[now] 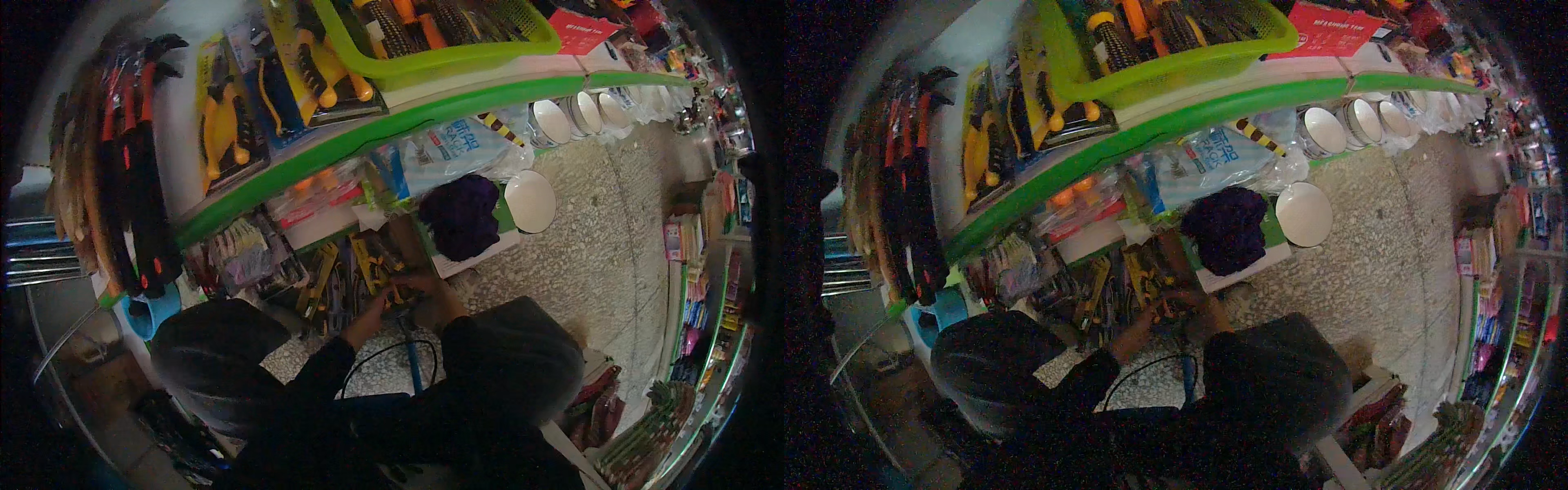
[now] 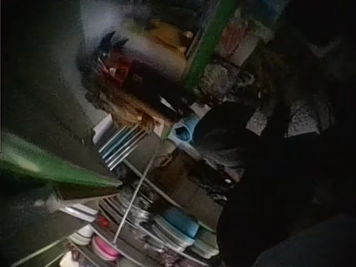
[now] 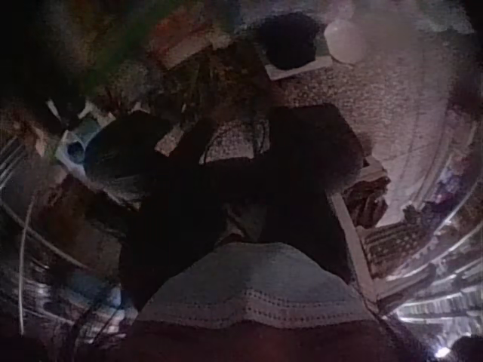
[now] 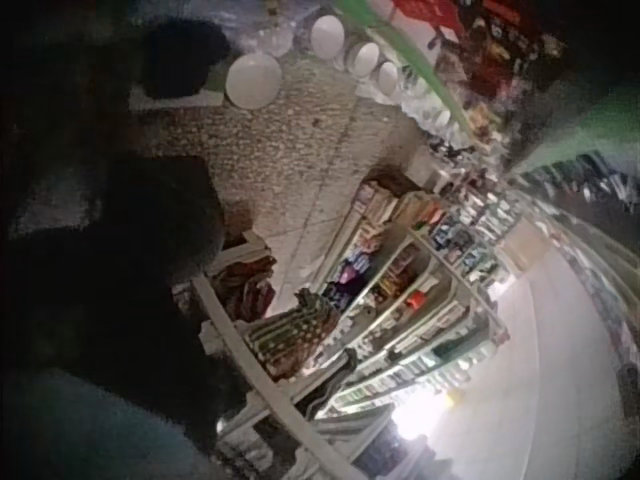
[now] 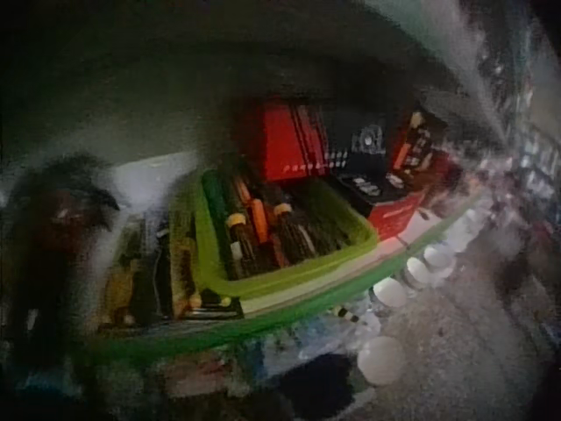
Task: The person sits on the floor in a hardware store aisle and organizes tools. They wipe a green plastic bin with a purple cloth, then place various tools including screwdrivers, pliers, and wrenches into the bin. The person also wipes the shelf and places packaged tools on it.
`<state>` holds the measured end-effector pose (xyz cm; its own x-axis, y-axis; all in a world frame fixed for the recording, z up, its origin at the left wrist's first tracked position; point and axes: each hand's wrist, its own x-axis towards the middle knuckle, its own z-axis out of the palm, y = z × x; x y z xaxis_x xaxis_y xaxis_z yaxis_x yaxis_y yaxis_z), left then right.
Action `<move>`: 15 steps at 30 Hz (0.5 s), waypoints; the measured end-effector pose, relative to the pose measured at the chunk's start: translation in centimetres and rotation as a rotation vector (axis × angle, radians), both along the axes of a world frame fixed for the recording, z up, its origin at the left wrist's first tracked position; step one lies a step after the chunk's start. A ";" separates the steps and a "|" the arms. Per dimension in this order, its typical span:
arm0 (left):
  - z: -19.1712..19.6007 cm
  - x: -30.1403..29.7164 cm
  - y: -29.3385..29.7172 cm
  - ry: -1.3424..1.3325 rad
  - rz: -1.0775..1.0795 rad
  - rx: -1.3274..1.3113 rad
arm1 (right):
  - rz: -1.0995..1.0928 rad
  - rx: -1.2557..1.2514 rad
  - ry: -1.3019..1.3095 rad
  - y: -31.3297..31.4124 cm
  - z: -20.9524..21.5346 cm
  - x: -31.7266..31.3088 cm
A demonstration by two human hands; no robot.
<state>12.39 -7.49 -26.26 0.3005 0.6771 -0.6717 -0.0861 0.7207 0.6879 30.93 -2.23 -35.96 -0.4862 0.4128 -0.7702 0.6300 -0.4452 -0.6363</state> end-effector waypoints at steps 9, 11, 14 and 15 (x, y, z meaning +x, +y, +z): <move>-0.2 -2.9 -5.0 0.009 0.016 -0.304 | 0.280 -0.084 -0.146 0.6 8.4 -4.4; 3.8 -3.1 -5.9 0.004 0.022 -0.275 | 0.315 -0.073 -0.194 0.8 10.8 -5.2; 8.7 -2.4 -6.6 0.006 0.170 -0.436 | 0.310 -0.002 -0.135 -0.5 14.5 -6.1; 8.7 -2.7 -7.3 0.023 0.129 -0.381 | 0.284 0.023 -0.066 -1.4 15.3 -5.8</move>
